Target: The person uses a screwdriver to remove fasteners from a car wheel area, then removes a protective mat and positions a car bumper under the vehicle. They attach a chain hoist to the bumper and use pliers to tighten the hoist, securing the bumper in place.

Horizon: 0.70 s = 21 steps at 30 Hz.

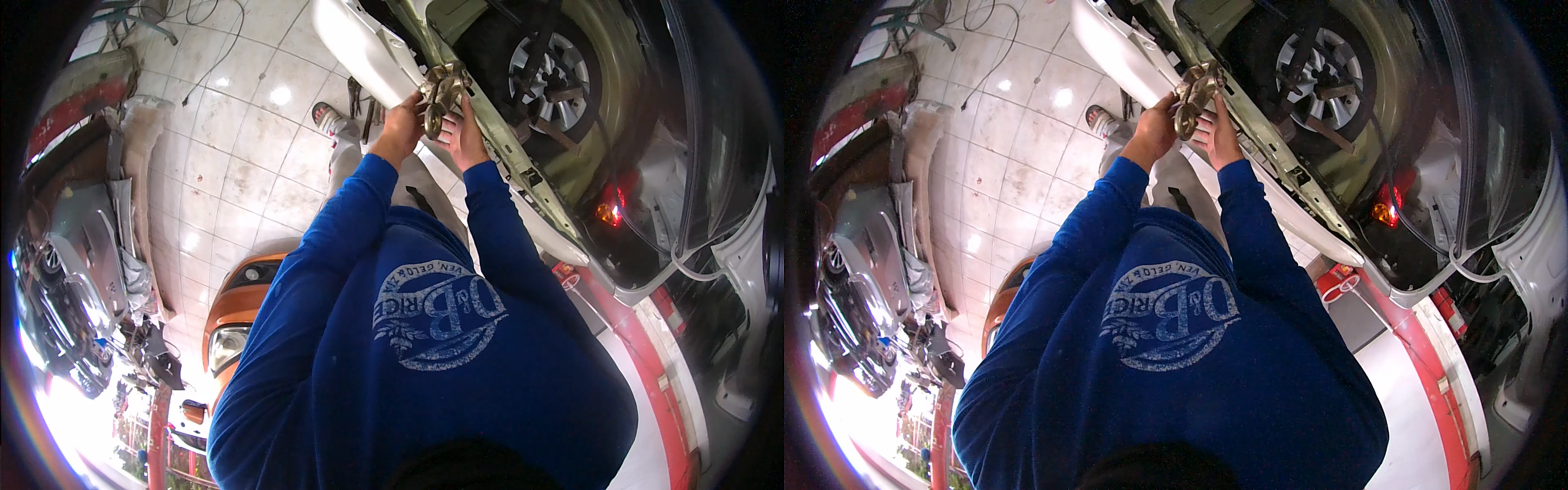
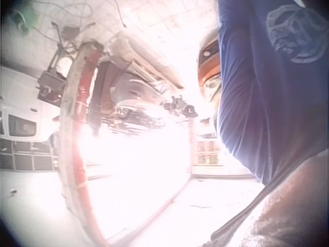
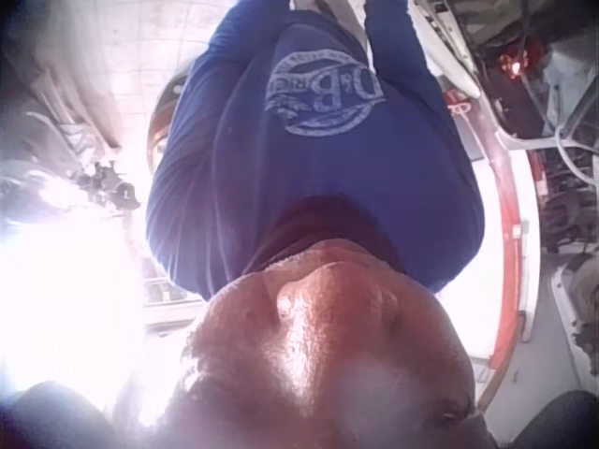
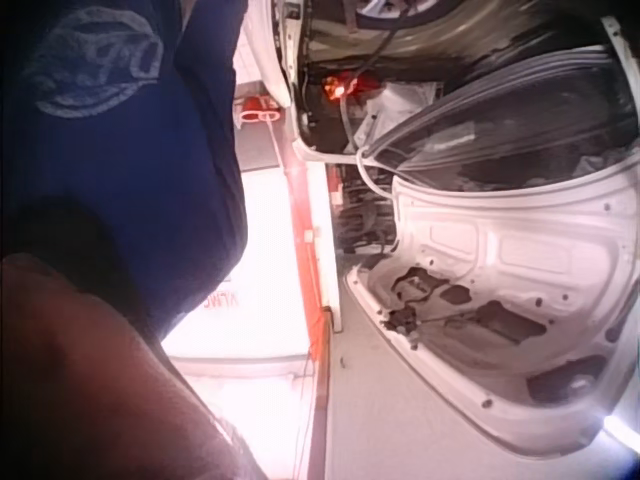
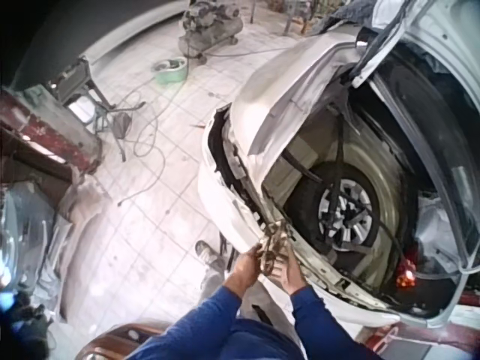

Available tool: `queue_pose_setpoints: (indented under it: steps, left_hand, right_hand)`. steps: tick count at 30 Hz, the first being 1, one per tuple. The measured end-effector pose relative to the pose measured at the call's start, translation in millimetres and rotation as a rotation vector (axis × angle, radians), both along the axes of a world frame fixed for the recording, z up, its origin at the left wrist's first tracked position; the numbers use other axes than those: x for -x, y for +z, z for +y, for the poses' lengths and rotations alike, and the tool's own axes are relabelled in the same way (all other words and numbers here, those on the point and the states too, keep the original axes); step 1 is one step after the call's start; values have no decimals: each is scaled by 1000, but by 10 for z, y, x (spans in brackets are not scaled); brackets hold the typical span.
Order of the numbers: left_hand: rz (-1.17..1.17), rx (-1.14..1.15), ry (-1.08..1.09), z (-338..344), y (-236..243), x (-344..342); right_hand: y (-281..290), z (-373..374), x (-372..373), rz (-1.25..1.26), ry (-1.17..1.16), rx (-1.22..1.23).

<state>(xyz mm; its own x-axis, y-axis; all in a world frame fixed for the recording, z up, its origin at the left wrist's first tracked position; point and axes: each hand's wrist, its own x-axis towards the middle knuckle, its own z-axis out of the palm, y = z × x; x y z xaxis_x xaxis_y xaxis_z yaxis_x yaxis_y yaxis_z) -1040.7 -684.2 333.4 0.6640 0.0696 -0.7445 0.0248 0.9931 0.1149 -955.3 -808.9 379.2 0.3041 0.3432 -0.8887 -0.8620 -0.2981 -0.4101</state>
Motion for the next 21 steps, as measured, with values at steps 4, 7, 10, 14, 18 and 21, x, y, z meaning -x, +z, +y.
queue_pose_setpoints:
  steps: [4, 7, 10, 14, 18, 21]
  left_hand:
    - [-34, -56, -9, -20, -135, -194]
    - [5, -29, 7, -11, 63, -409]
    - [6, -11, 28, 19, -84, -444]
    - [-5, -8, 50, 22, -178, -486]
    - [8, -34, 20, 71, -223, -506]
    - [44, -58, 16, 53, -286, -547]
  right_hand:
    - [-9, -446, 41, -15, 135, 89]
    - [-25, -788, 23, -4, 155, 106]
    - [27, -1013, 33, 23, 200, 102]
    - [-5, -1271, 77, 32, 247, 120]
    - [6, -1326, 199, 40, 307, 97]
    - [26, -1343, 324, 50, 320, 88]
